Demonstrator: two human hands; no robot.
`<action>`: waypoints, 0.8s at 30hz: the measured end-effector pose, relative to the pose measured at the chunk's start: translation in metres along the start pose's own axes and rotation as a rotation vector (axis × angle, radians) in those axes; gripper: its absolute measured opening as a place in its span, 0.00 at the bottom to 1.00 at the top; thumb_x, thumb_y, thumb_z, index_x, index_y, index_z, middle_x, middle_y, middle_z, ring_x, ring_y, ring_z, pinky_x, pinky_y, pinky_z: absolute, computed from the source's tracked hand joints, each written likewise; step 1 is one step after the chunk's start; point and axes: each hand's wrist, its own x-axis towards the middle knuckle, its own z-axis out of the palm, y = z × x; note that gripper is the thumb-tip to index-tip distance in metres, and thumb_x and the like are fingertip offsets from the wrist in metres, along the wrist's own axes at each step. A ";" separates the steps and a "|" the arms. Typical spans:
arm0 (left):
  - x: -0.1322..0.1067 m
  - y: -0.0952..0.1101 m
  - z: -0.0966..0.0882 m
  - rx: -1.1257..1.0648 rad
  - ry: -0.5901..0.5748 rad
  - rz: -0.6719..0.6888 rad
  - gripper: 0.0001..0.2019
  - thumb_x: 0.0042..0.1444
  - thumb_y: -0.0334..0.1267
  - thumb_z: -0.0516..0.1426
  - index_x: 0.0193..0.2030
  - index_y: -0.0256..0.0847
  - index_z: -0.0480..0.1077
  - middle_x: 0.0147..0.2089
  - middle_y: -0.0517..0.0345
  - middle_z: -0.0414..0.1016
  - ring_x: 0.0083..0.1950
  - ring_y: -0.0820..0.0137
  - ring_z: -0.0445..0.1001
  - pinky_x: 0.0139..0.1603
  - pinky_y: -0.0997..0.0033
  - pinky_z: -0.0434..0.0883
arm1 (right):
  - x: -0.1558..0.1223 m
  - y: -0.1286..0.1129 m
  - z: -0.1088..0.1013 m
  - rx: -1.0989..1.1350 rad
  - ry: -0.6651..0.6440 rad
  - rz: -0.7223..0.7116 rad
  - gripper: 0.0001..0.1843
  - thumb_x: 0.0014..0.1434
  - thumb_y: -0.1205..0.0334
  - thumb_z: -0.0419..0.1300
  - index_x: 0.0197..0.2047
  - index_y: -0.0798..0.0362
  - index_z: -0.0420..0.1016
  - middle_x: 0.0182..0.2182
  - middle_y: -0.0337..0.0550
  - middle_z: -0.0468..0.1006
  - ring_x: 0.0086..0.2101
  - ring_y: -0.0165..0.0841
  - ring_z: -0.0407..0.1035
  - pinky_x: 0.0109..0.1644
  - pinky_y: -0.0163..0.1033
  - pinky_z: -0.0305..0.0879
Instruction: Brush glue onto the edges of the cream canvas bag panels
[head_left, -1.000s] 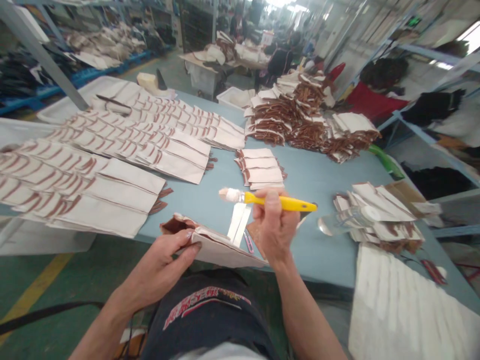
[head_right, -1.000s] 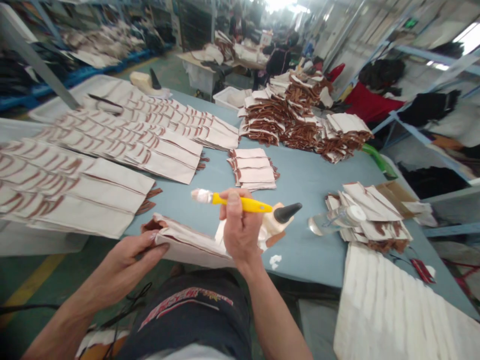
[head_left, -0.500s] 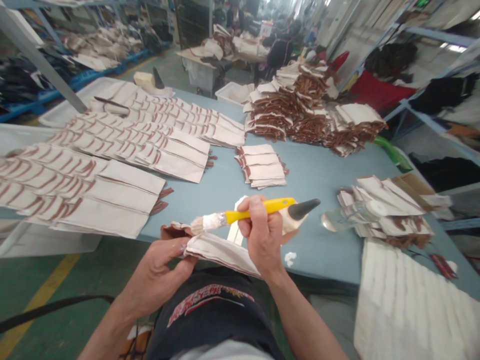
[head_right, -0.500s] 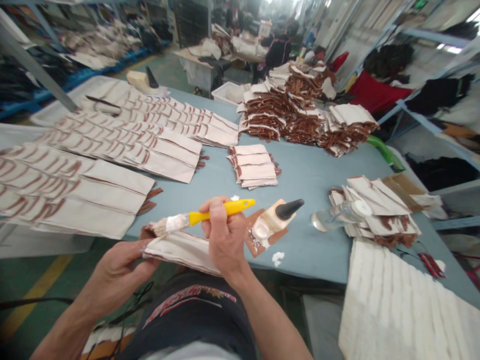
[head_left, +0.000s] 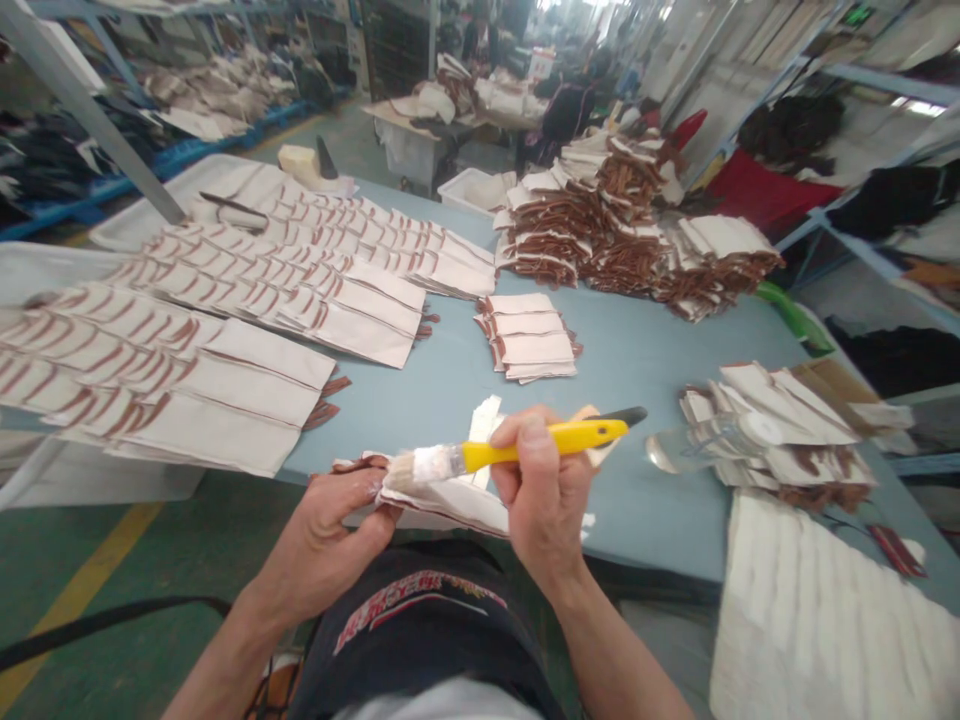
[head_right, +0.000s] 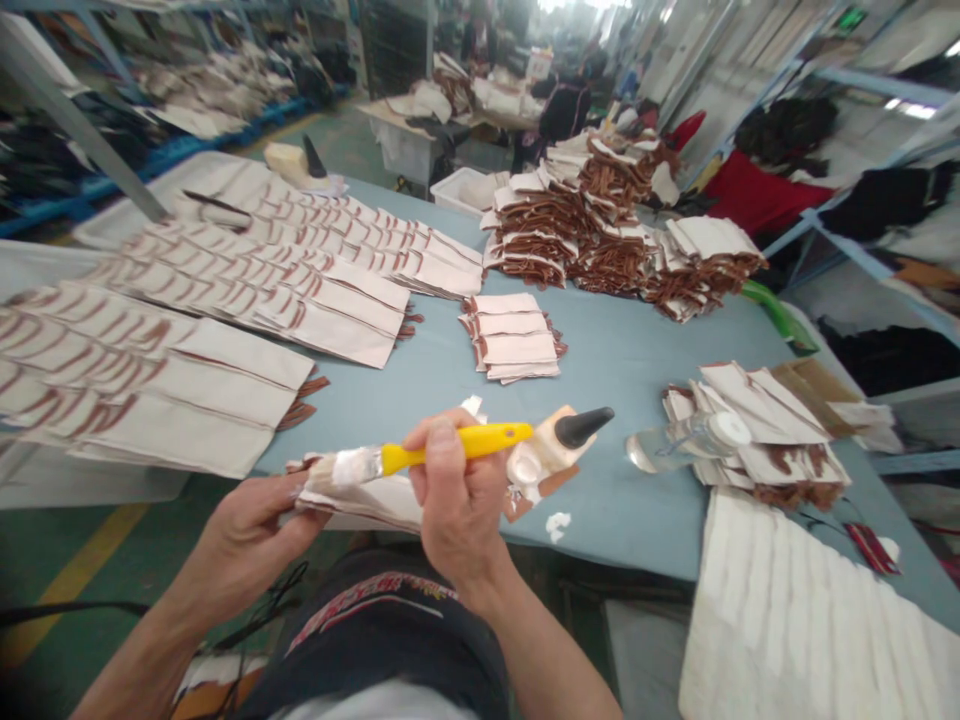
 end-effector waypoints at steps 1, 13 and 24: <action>0.002 0.001 0.000 -0.009 0.001 0.000 0.13 0.57 0.41 0.64 0.21 0.48 0.76 0.23 0.60 0.74 0.36 0.59 0.77 0.48 0.66 0.73 | -0.001 0.000 0.000 -0.011 -0.022 -0.006 0.28 0.72 0.35 0.61 0.30 0.49 0.72 0.15 0.25 0.54 0.14 0.23 0.46 0.17 0.30 0.43; 0.018 -0.004 0.002 -0.081 -0.072 -0.077 0.15 0.63 0.45 0.62 0.27 0.42 0.79 0.32 0.56 0.82 0.38 0.60 0.77 0.44 0.68 0.72 | 0.006 0.008 -0.010 0.008 0.126 -0.096 0.27 0.74 0.39 0.60 0.31 0.50 0.76 0.14 0.26 0.59 0.14 0.24 0.53 0.18 0.29 0.50; 0.026 0.002 0.008 -0.539 -0.259 -0.324 0.13 0.54 0.47 0.75 0.37 0.39 0.87 0.36 0.55 0.86 0.35 0.66 0.76 0.40 0.73 0.75 | 0.000 0.030 -0.033 -0.302 -0.149 -0.521 0.13 0.79 0.53 0.59 0.43 0.46 0.81 0.23 0.32 0.73 0.19 0.29 0.65 0.30 0.38 0.68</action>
